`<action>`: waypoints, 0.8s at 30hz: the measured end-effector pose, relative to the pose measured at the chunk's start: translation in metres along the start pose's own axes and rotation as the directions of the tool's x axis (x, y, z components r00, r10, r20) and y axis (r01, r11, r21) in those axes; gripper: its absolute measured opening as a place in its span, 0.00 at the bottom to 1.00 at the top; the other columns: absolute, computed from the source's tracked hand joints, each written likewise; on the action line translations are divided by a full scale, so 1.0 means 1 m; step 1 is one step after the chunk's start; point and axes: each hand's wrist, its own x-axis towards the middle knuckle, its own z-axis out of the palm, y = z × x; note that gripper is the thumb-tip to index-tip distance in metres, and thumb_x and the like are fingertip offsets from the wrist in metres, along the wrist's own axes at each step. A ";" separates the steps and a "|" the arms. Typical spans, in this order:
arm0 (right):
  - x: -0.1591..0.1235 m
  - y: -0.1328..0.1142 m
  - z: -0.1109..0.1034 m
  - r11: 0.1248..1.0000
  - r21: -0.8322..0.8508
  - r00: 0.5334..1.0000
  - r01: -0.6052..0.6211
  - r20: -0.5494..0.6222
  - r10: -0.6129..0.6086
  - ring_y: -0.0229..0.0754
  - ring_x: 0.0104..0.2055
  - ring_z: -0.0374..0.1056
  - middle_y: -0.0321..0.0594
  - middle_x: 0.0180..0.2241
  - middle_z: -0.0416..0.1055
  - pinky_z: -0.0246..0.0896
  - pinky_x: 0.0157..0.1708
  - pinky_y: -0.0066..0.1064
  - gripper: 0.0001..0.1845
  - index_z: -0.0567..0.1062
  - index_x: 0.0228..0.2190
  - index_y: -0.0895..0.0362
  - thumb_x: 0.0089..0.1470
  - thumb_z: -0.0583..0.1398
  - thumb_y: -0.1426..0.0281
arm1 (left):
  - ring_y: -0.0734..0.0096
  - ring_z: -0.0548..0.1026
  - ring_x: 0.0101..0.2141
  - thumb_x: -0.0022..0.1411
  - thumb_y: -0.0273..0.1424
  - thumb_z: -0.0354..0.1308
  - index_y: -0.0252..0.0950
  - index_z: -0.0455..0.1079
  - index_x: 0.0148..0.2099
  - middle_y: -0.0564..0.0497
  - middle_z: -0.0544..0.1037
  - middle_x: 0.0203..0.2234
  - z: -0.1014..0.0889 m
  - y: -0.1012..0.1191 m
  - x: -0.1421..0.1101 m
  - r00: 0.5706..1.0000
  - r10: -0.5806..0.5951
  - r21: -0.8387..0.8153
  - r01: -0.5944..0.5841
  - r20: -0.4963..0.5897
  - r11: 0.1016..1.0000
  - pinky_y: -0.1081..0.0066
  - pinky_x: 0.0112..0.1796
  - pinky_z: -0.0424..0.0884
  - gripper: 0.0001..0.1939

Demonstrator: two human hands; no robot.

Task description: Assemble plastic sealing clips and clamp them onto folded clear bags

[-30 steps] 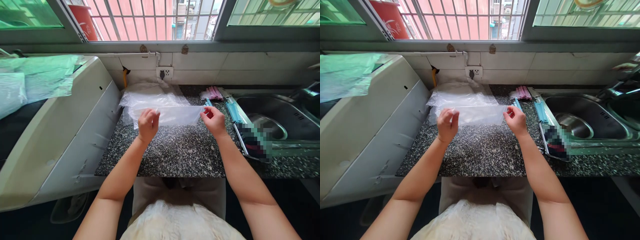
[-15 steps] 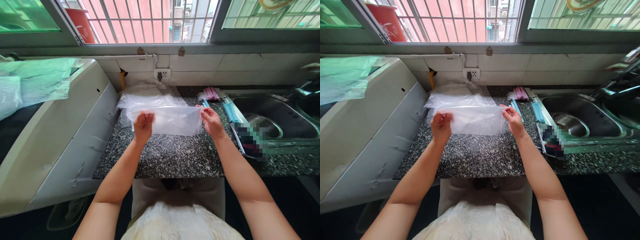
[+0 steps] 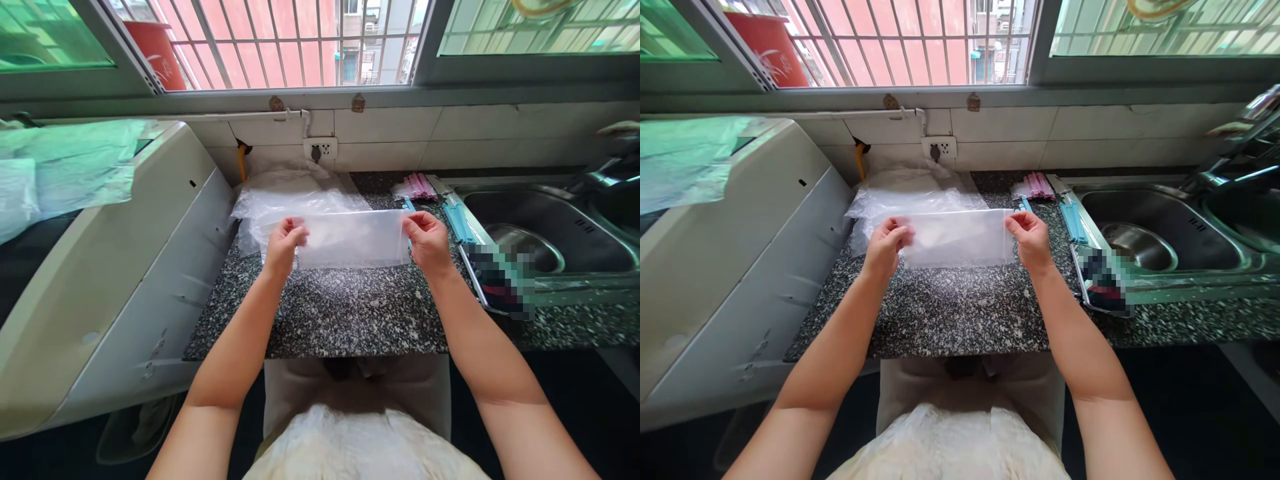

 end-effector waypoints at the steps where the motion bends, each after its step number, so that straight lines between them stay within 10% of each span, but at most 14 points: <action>1: -0.002 -0.003 0.001 1.000 -0.003 1.000 -0.013 0.026 0.013 0.34 0.27 0.63 0.33 0.24 0.67 0.63 0.32 0.30 0.13 0.69 0.24 0.54 0.40 0.64 0.61 | 0.77 0.67 0.24 0.51 0.27 0.56 0.36 0.67 0.35 0.53 0.70 0.24 -0.002 0.003 -0.001 0.997 0.063 0.073 -0.059 -0.055 0.996 0.74 0.27 0.64 0.07; 5: -0.016 -0.013 0.011 0.998 0.017 0.984 -0.057 0.167 0.054 0.32 0.25 0.62 0.32 0.23 0.67 0.61 0.29 0.29 0.12 0.70 0.23 0.55 0.39 0.66 0.62 | 0.69 0.69 0.35 0.53 0.33 0.58 0.36 0.70 0.36 0.48 0.73 0.31 0.000 0.027 -0.013 0.955 0.292 0.431 -0.287 0.056 0.856 0.70 0.36 0.65 0.08; 10: -0.030 -0.017 0.023 0.993 0.018 0.931 -0.121 0.349 0.107 0.31 0.24 0.60 0.31 0.22 0.67 0.59 0.27 0.28 0.12 0.71 0.23 0.56 0.39 0.66 0.63 | 0.71 0.67 0.29 0.57 0.37 0.53 0.35 0.70 0.33 0.49 0.74 0.27 0.034 0.052 -0.021 0.801 0.002 0.449 -0.338 0.599 0.827 0.72 0.28 0.61 0.10; 13: -0.033 -0.016 0.027 0.991 0.030 0.900 -0.128 0.424 0.103 0.32 0.26 0.62 0.33 0.23 0.68 0.60 0.29 0.29 0.13 0.72 0.23 0.57 0.40 0.66 0.61 | 0.77 0.59 0.21 0.58 0.39 0.52 0.35 0.66 0.25 0.54 0.64 0.17 0.057 0.051 -0.018 0.720 -0.130 0.442 -0.264 0.682 0.857 0.73 0.22 0.54 0.14; 24: -0.034 -0.008 0.033 0.987 -0.022 0.869 -0.159 0.472 0.151 0.32 0.26 0.59 0.31 0.23 0.65 0.57 0.28 0.28 0.18 0.68 0.24 0.57 0.38 0.67 0.58 | 0.80 0.52 0.19 0.54 0.33 0.55 0.35 0.57 0.19 0.58 0.54 0.14 0.058 0.026 -0.018 0.808 -0.068 0.289 -0.130 0.585 0.948 0.74 0.21 0.49 0.15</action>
